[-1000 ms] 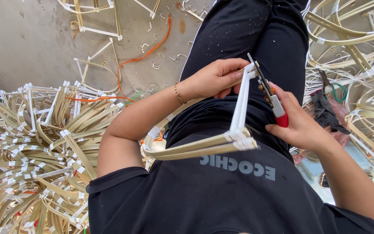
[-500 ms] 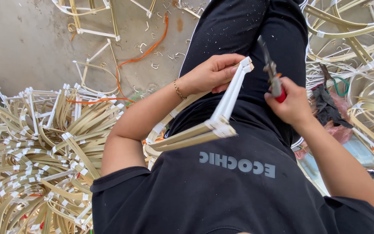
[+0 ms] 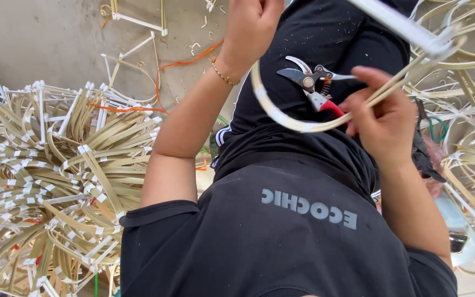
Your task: Assembling and securing bamboo strips into circular frames using plastic connectors and shears.
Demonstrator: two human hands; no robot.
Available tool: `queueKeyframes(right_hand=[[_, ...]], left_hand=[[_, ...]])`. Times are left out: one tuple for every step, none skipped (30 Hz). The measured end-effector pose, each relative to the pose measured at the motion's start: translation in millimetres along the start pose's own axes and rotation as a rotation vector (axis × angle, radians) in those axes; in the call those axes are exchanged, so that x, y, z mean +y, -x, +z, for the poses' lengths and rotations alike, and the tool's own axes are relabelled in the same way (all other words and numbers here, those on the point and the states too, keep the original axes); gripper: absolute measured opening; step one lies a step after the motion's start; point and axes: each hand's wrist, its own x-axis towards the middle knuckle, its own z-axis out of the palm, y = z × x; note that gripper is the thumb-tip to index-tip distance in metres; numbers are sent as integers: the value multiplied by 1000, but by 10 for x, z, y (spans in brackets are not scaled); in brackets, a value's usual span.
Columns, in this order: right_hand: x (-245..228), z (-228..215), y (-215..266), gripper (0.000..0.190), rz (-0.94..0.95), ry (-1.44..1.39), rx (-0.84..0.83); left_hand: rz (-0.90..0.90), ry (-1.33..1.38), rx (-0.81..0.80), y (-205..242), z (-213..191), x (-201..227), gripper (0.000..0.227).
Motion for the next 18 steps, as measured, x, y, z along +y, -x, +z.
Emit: queueKeyframes(right_hand=[[-44, 22, 29, 58, 0, 0, 5], [-90, 43, 57, 48, -39, 104, 119], [-139, 55, 69, 38, -81, 211, 231], [-301, 111, 105, 38, -82, 213, 234], [-458, 177, 153, 41, -182, 369, 221], [-616, 242, 203, 43, -281, 525, 205], [-710, 313, 226, 43, -279, 521, 209], [-807, 388, 250, 48, -326, 645, 133], [-915, 452, 260, 52, -379, 772, 54], [-925, 449, 271, 52, -383, 773, 56], [-934, 444, 275, 54, -363, 736, 26], [-942, 440, 278, 56, -344, 699, -4], [-944, 433, 282, 56, -347, 699, -6], [-946, 424, 287, 56, -334, 666, -2], [-948, 414, 300, 55, -318, 633, 4], [-949, 381, 310, 55, -318, 633, 5], [-950, 347, 331, 53, -313, 619, 33], [-949, 311, 351, 51, -308, 605, 61]], left_hand=[[2, 2, -5, 55, -33, 98, 31], [80, 135, -31, 108, -66, 198, 20], [158, 270, -55, 150, -96, 295, 13], [160, 272, -56, 188, -72, 286, 13], [108, 319, -164, 234, -56, 279, 13], [55, 365, -273, 283, -40, 274, 25], [55, 363, -277, 310, 6, 199, 25], [-35, 551, -381, 338, 47, 124, 27], [-120, 742, -480, 347, 96, 57, 29], [-116, 741, -480, 346, 81, 99, 29], [-147, 741, -511, 350, 62, 135, 30], [-179, 741, -542, 355, 44, 169, 30], [-177, 740, -540, 357, 22, 187, 30], [-208, 779, -576, 360, 4, 205, 31], [-242, 819, -615, 366, -6, 225, 32], [-241, 819, -617, 365, -28, 234, 32], [-225, 814, -648, 373, -41, 245, 32], [-209, 809, -678, 380, -52, 255, 32]])
